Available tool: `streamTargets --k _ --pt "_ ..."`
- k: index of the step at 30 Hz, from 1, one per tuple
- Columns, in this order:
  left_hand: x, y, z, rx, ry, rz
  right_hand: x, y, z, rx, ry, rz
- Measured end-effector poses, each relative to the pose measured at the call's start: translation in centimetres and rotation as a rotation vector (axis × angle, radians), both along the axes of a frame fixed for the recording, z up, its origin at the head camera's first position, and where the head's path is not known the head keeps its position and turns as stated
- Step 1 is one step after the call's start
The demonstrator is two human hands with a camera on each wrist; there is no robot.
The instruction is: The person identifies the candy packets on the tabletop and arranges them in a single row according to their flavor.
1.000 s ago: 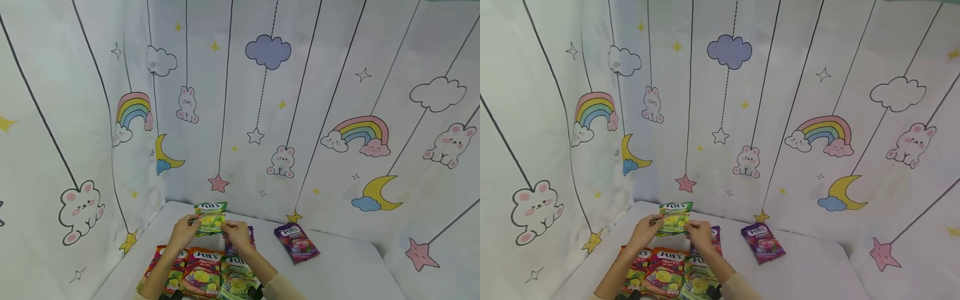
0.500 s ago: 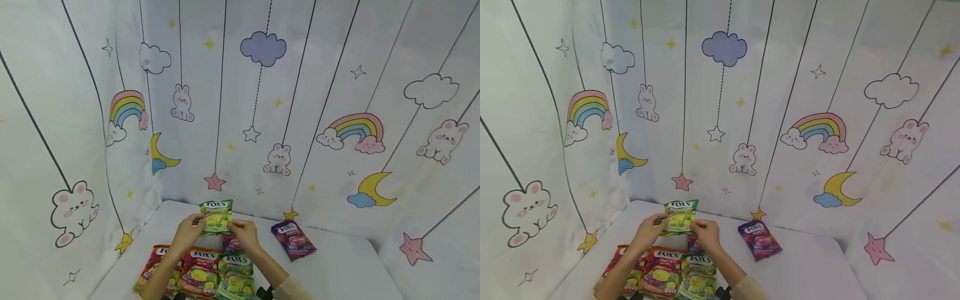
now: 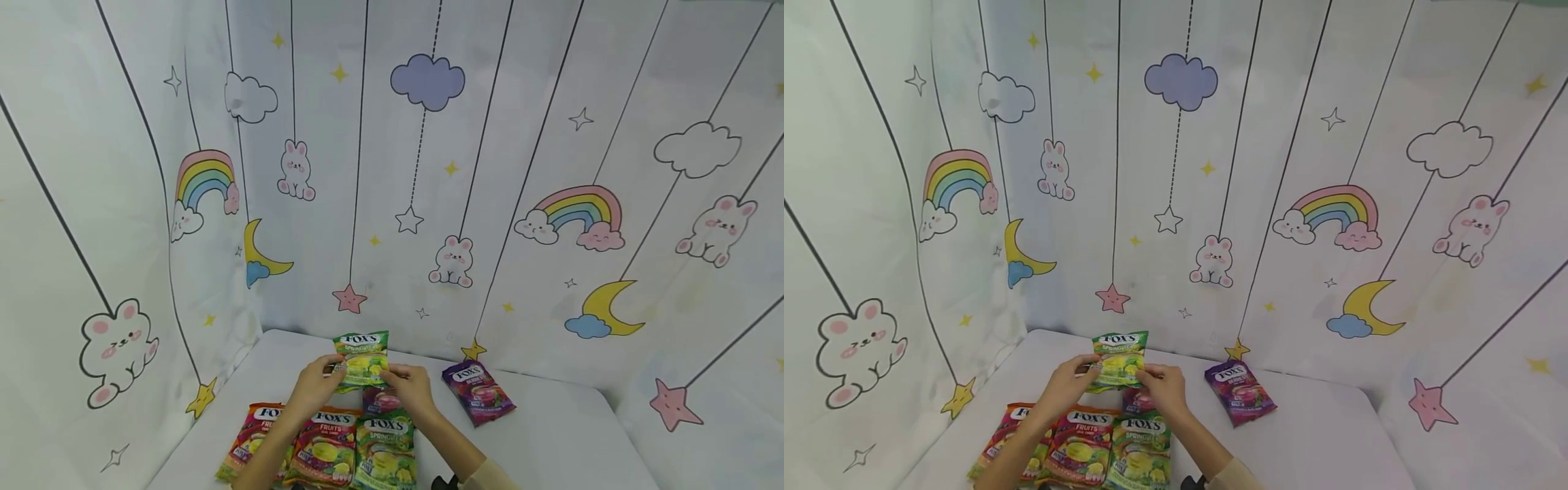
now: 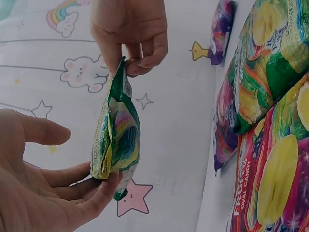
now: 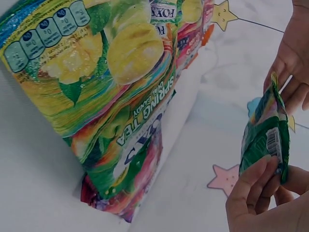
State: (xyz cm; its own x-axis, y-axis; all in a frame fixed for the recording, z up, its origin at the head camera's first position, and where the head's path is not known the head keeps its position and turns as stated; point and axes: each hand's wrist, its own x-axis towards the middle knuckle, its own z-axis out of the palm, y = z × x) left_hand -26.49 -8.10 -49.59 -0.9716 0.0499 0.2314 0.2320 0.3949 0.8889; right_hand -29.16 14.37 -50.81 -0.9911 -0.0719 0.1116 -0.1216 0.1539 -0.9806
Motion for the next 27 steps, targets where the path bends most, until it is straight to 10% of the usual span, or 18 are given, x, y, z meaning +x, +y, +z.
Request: streamTargets --k 8,15,27 --pt "0.9 0.6 0.1 -0.007 0.023 -0.037 2.8 0.8 2.4 0.027 -0.004 0.006" --pt "0.8 1.2 -0.2 0.011 0.019 -0.085 1.3 2.6 -0.6 0.02 -0.035 -0.005" --pt "1.0 2.4 -0.2 0.01 -0.022 -0.157 2.4 4.3 -0.5 -0.006 -0.041 -0.003"
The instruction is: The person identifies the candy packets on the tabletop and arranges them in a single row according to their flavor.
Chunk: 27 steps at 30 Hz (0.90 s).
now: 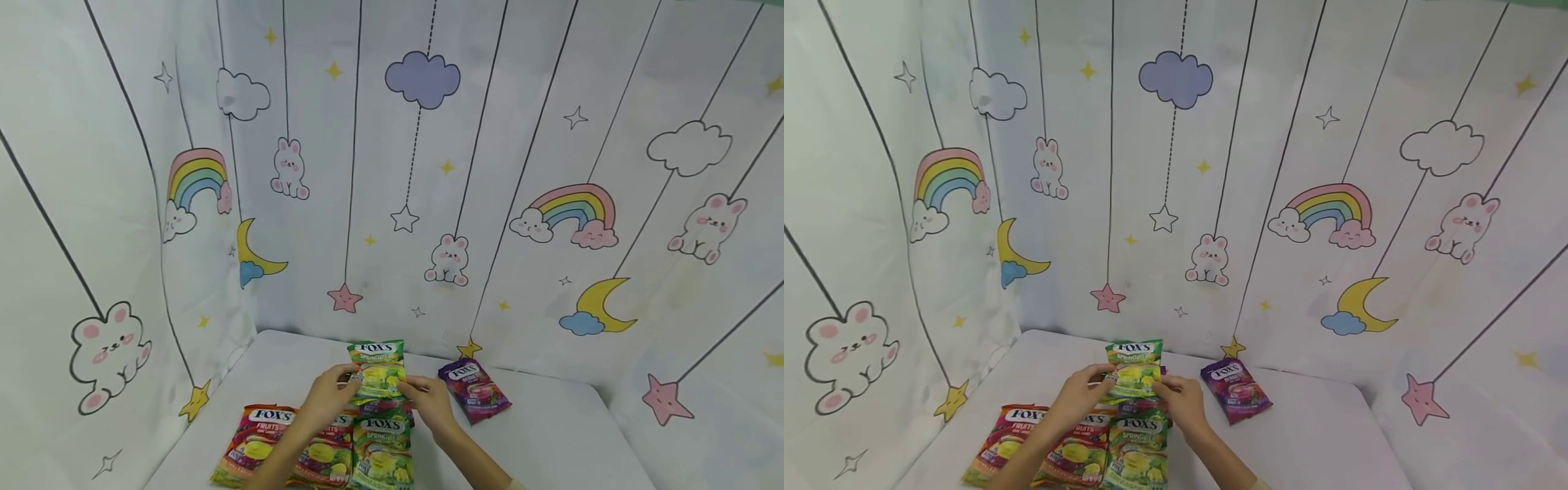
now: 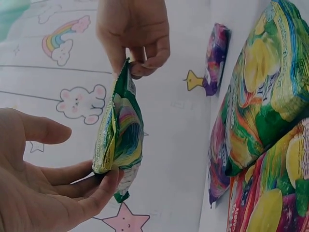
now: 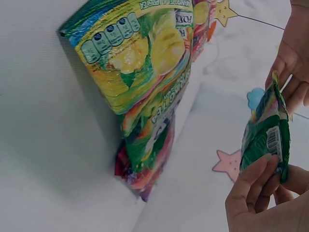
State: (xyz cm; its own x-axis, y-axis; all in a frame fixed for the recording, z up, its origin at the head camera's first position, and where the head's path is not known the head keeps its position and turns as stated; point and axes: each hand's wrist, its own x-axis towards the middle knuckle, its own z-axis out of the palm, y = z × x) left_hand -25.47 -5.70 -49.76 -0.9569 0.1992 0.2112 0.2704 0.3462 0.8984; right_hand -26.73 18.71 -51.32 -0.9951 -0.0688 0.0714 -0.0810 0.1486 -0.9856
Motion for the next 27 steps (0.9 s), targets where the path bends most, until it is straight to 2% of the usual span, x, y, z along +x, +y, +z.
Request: streamTargets --k 11,16,20,27 --pt "0.7 1.4 0.4 0.022 -0.011 -0.088 0.8 1.9 -0.7 0.005 0.001 -0.047" --pt "1.0 2.1 0.6 0.013 -0.029 -0.118 1.2 2.8 -0.8 -0.018 -0.038 -0.072" --pt "1.0 2.6 0.3 -0.022 -0.016 -0.128 1.4 3.6 -1.2 -0.004 -0.057 -0.087" --pt "1.1 3.5 -0.2 -0.026 -0.012 -0.156 2.1 4.7 -1.5 0.006 -0.082 -0.118"
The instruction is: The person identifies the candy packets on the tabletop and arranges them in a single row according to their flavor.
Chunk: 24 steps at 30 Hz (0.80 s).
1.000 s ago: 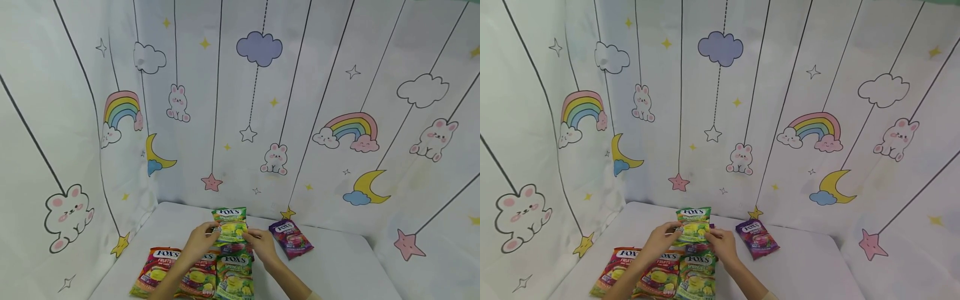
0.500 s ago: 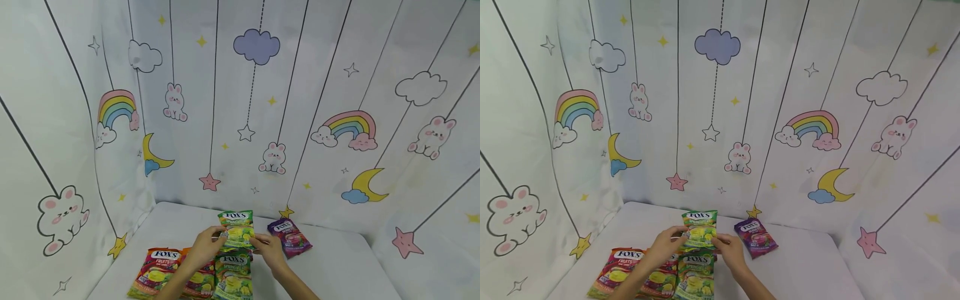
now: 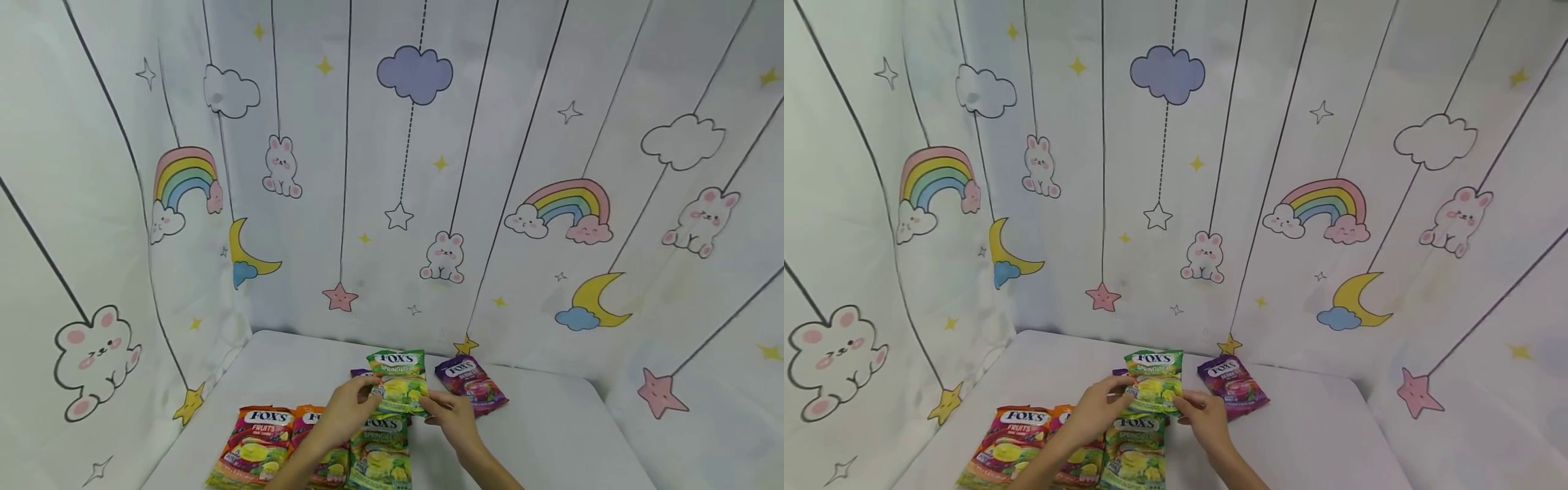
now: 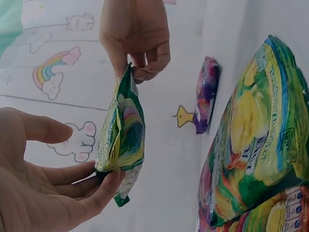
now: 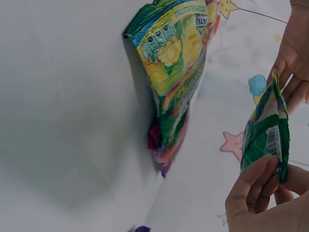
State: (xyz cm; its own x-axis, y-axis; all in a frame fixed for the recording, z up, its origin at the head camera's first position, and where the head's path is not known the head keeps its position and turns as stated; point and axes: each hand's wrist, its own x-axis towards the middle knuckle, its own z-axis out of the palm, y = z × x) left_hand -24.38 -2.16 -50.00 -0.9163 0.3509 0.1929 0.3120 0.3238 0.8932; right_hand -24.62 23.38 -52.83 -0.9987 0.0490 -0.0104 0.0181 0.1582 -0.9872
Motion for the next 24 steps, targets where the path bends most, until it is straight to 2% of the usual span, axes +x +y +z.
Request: streamTargets --k 12,19,24 --pt "0.8 1.6 -0.7 -0.013 -0.002 -0.047 1.7 1.6 -0.6 0.056 -0.016 -0.034" --pt "1.1 2.4 -1.4 -0.041 -0.003 -0.047 2.6 2.8 -1.2 0.073 -0.045 -0.024" --pt "1.1 2.9 -1.8 -0.05 -0.03 -0.07 3.1 3.4 -1.4 0.067 -0.073 -0.034"
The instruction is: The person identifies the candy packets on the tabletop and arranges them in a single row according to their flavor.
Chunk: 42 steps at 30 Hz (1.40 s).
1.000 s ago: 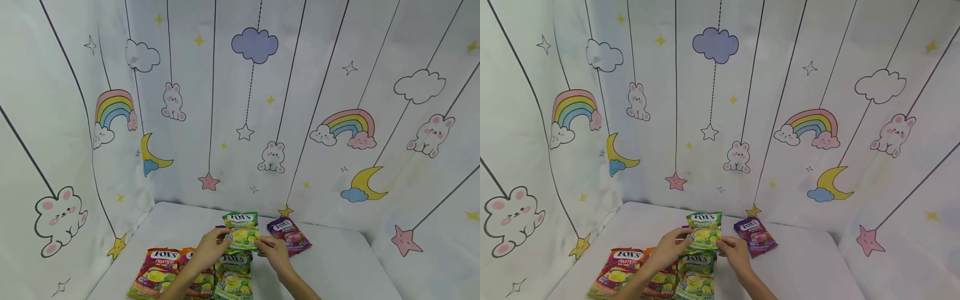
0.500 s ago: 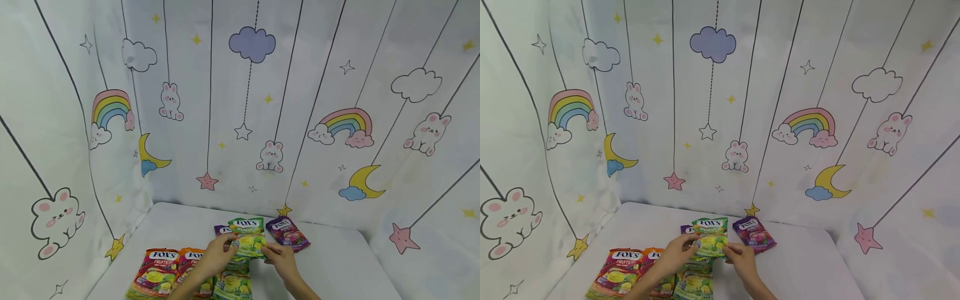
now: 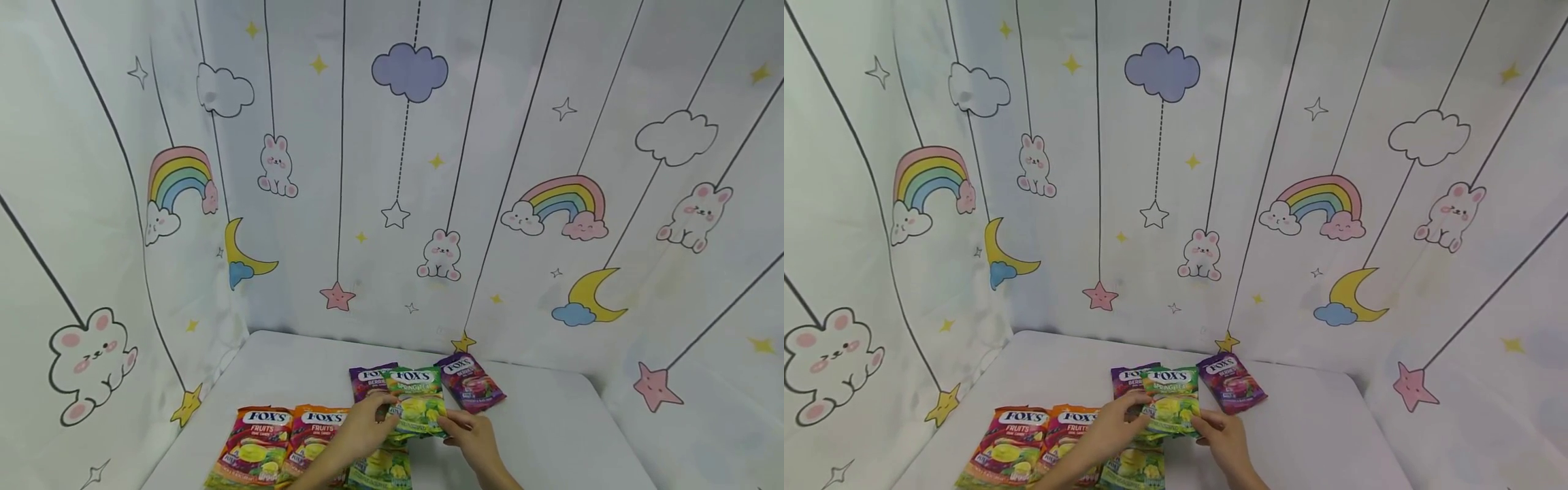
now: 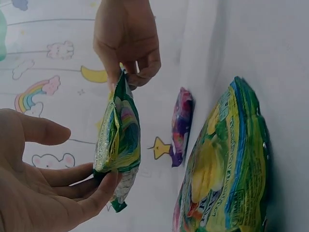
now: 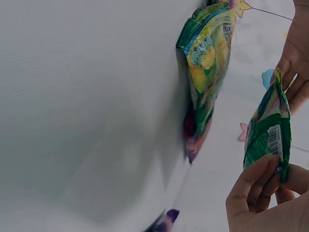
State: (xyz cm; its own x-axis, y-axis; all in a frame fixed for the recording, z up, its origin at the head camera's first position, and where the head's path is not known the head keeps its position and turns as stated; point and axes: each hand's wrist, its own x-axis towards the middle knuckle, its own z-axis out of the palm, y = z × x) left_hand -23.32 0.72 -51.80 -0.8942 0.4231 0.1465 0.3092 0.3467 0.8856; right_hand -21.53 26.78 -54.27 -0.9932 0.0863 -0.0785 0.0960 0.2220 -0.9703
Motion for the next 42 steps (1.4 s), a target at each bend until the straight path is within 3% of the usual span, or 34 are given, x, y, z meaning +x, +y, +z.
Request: streamTargets --k 4,11,21,34,42 --pt "0.3 0.5 -0.2 -0.006 -0.021 -0.008 0.7 0.4 -0.1 0.001 0.014 -0.007" --pt "0.8 1.1 -0.9 -0.044 0.019 -0.027 1.4 1.1 -1.2 0.02 0.046 -0.012" --pt "1.1 1.9 -2.1 -0.025 -0.052 -0.073 2.3 1.9 -2.1 0.053 0.046 -0.03" --pt "1.3 3.3 -3.3 -0.101 -0.116 -0.078 3.0 3.8 -3.5 0.126 0.004 0.008" --pt "0.8 3.6 -4.7 -0.133 -0.135 -0.148 3.2 4.6 -4.6 0.14 0.002 0.021"
